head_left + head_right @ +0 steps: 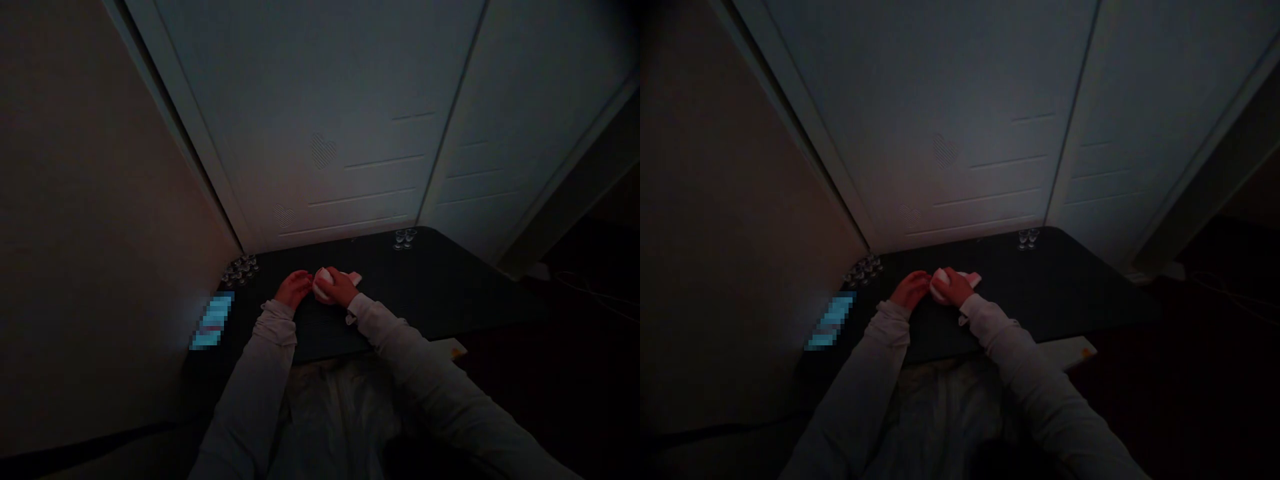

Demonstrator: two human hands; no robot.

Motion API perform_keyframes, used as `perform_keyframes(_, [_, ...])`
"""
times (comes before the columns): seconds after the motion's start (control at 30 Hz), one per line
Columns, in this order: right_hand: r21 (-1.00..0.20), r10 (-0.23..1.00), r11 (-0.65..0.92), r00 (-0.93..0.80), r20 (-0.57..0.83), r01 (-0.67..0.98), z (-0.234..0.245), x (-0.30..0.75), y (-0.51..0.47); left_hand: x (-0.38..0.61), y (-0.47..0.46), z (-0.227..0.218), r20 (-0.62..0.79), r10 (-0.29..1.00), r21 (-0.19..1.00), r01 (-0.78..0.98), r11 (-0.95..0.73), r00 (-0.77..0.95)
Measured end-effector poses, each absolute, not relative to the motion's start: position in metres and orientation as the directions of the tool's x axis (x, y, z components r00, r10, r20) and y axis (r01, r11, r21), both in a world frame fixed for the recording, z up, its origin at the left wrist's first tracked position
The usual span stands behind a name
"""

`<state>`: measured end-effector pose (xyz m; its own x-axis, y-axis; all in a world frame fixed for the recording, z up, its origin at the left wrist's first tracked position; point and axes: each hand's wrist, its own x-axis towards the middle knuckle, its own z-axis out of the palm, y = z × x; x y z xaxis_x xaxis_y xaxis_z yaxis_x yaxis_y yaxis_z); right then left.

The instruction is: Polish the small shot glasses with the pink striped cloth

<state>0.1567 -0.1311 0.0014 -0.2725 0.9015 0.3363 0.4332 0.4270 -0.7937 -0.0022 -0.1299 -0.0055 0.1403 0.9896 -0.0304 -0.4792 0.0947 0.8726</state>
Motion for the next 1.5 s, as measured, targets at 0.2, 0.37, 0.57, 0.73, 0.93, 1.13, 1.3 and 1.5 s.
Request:
perform_keyframes(0.2, [-0.787,0.901,0.429,-0.274,0.337,0.444,-0.003,0.156,-0.127,-0.001,-0.128,-0.007,-0.073,0.994,0.888,-0.449,0.103,0.083])
perform_keyframes(0.37, [-0.757,0.898,0.436,-0.296,0.327,0.487,-0.006,0.157,-0.125,0.000,-0.128,-0.008,-0.083,0.991,0.905,-0.410,0.118,0.102])
perform_keyframes(0.57, [-0.738,0.887,0.456,-0.324,0.329,0.498,-0.008,0.158,-0.123,0.000,-0.127,-0.012,-0.065,0.993,0.924,-0.369,0.098,0.100])
perform_keyframes(0.73, [-0.699,0.889,0.456,-0.327,0.321,0.551,-0.006,0.158,-0.126,0.002,-0.126,-0.014,-0.020,0.994,0.933,-0.356,0.058,0.108])
perform_keyframes(0.93, [-0.731,0.889,0.453,-0.317,0.330,0.510,-0.007,0.158,-0.127,0.003,-0.127,-0.012,-0.032,0.994,0.939,-0.338,0.066,0.107])
perform_keyframes(1.13, [-0.797,0.877,0.468,-0.310,0.367,0.382,-0.009,0.158,-0.126,0.003,-0.128,-0.009,-0.050,0.995,0.938,-0.339,0.077,0.085])
perform_keyframes(1.3, [-0.873,0.889,0.429,-0.281,0.361,0.234,-0.009,0.156,-0.124,0.004,-0.126,-0.010,-0.081,0.994,0.925,-0.367,0.101,0.069])
perform_keyframes(1.5, [-0.982,0.951,0.190,-0.252,0.177,0.025,-0.009,0.156,-0.119,0.002,-0.124,-0.014,-0.077,0.994,0.912,-0.398,0.103,0.082])
